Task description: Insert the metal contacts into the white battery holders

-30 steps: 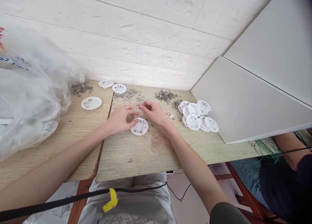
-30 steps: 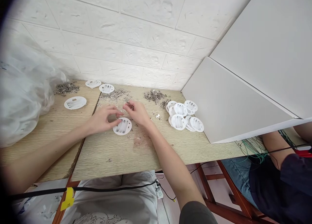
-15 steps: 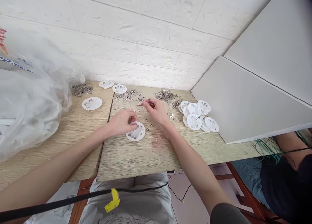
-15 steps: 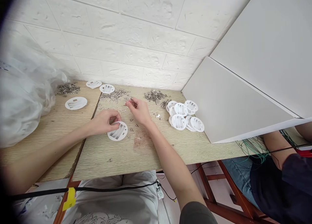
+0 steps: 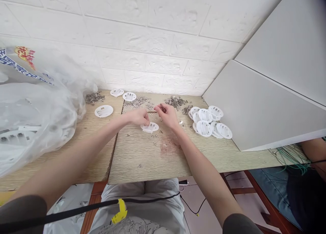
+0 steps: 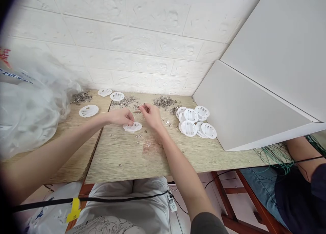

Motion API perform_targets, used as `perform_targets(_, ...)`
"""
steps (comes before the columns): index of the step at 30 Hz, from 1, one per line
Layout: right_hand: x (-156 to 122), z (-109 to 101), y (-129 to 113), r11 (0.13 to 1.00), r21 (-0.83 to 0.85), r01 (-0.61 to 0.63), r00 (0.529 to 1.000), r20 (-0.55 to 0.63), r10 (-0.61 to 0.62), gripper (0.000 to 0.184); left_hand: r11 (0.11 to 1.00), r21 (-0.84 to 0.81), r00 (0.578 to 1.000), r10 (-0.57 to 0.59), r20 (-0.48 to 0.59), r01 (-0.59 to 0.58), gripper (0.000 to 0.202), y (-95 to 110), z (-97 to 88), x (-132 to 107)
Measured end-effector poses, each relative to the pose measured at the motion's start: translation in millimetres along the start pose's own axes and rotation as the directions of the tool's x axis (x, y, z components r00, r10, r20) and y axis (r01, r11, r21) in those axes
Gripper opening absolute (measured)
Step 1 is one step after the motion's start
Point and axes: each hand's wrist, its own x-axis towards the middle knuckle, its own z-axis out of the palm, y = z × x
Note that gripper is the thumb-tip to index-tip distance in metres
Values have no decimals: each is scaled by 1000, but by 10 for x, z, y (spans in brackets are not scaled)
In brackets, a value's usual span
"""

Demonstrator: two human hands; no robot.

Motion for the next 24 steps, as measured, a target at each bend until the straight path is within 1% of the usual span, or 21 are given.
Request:
perform_targets(3, 12, -11, 21, 1000, -8, 0, 1000, -5, 0, 28, 998, 41, 999, -49, 2, 49, 9, 40, -34, 90)
perform_targets(8, 21, -11, 18, 999, -27, 21, 1000, -7, -22, 30, 985, 149, 996, -91, -4, 91, 8, 128, -54, 110)
perform_targets(13, 21, 2, 19, 999, -24, 27, 1000, 9, -27, 30, 917, 361, 982, -188, 8, 172, 8, 256, -65, 113)
perform_targets(16, 24, 13, 31, 999, -27, 24, 999, 22, -24, 29, 885, 419, 975, -223, 2, 202, 11, 309, -51, 145)
perform_targets(18, 28, 20, 38, 999, -33, 28, 999, 26, -27, 29, 872, 438, 972, -234, -23, 220, 13, 322, -22, 171)
perform_targets(20, 30, 26, 41, 999, -40, 34, 999, 25, -33, 28, 857, 454, 969, -237, -70, 243, 13, 319, 23, 187)
perform_targets(24, 25, 35, 32, 997, -66, 41, 999, 24, -40, 29, 844, 468, 963, -201, -178, 262, 7, 297, 124, 161)
